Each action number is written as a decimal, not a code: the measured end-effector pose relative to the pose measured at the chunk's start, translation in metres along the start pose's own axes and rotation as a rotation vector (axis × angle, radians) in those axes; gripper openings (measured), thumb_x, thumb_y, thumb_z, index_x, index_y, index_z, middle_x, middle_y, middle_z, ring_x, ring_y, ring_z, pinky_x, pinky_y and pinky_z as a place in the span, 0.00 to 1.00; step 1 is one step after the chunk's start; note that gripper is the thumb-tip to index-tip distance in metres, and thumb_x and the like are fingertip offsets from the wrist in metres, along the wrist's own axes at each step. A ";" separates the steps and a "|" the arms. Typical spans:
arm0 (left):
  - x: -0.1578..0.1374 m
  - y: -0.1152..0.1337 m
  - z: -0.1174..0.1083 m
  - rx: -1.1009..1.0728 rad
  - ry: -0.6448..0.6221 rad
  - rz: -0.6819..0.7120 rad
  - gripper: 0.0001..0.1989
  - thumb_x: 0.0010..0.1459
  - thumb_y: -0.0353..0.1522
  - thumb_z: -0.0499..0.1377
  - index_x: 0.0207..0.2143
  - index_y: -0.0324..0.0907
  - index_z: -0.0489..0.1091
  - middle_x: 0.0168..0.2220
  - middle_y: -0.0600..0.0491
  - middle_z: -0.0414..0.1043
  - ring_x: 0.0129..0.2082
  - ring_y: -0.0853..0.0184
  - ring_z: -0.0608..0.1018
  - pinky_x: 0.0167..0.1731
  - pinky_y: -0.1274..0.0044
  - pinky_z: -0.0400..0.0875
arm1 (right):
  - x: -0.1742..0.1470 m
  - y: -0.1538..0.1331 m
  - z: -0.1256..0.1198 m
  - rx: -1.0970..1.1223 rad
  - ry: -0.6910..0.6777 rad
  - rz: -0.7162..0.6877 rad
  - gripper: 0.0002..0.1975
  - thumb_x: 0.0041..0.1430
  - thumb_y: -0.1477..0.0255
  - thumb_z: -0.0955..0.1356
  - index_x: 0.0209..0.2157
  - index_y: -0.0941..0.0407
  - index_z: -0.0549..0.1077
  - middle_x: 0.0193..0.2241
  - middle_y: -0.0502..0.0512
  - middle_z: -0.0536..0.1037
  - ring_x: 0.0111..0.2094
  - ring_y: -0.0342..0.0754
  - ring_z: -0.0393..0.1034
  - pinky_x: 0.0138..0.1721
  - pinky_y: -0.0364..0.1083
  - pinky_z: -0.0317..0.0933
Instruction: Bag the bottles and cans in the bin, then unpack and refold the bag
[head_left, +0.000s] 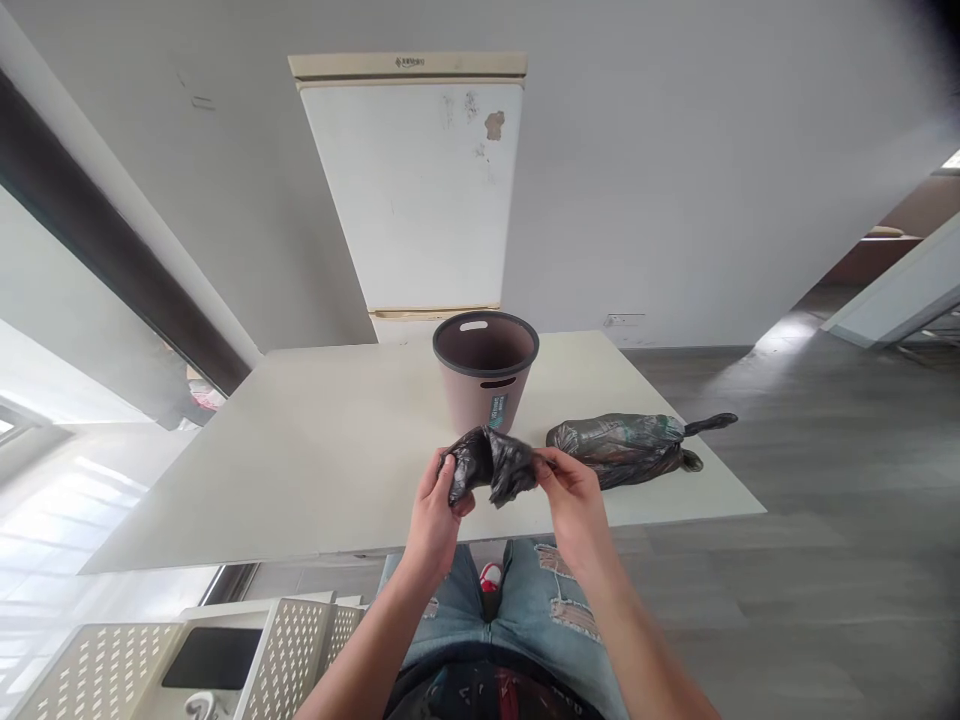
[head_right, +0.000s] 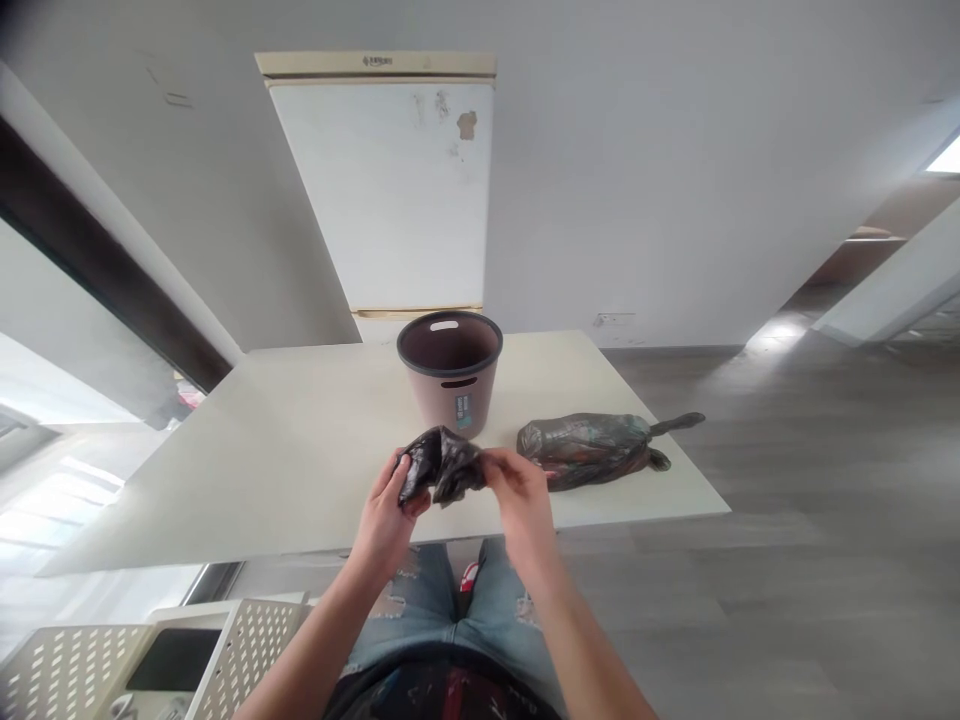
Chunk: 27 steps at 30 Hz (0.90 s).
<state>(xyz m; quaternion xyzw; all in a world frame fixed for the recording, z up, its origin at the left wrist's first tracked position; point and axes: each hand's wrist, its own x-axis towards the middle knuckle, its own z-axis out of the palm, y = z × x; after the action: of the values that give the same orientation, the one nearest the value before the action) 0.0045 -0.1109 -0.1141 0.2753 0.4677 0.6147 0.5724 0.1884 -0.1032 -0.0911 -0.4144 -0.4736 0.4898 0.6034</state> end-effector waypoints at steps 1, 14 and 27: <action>0.004 0.005 -0.007 0.083 0.010 0.019 0.24 0.62 0.52 0.65 0.51 0.46 0.72 0.33 0.56 0.73 0.27 0.73 0.71 0.25 0.82 0.65 | 0.002 0.001 0.003 0.166 0.044 0.100 0.11 0.63 0.59 0.75 0.35 0.51 0.82 0.32 0.53 0.80 0.33 0.49 0.70 0.37 0.49 0.66; -0.034 0.042 -0.008 0.843 -0.143 0.355 0.17 0.67 0.46 0.61 0.46 0.43 0.75 0.37 0.51 0.78 0.38 0.60 0.78 0.41 0.72 0.74 | -0.022 -0.012 0.036 0.134 -0.289 0.113 0.13 0.66 0.62 0.74 0.31 0.55 0.74 0.30 0.50 0.70 0.32 0.45 0.62 0.34 0.44 0.59; -0.013 0.071 -0.060 0.857 -0.049 0.490 0.14 0.63 0.32 0.54 0.39 0.45 0.81 0.42 0.50 0.82 0.44 0.60 0.81 0.47 0.72 0.72 | 0.000 -0.012 0.001 0.794 0.105 0.562 0.09 0.54 0.71 0.80 0.36 0.55 0.82 0.36 0.50 0.84 0.39 0.47 0.78 0.44 0.46 0.76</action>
<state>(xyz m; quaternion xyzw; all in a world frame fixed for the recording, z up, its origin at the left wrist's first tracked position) -0.0769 -0.1327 -0.0727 0.6021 0.5864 0.4771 0.2570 0.1896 -0.1051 -0.0790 -0.2883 -0.0889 0.7548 0.5824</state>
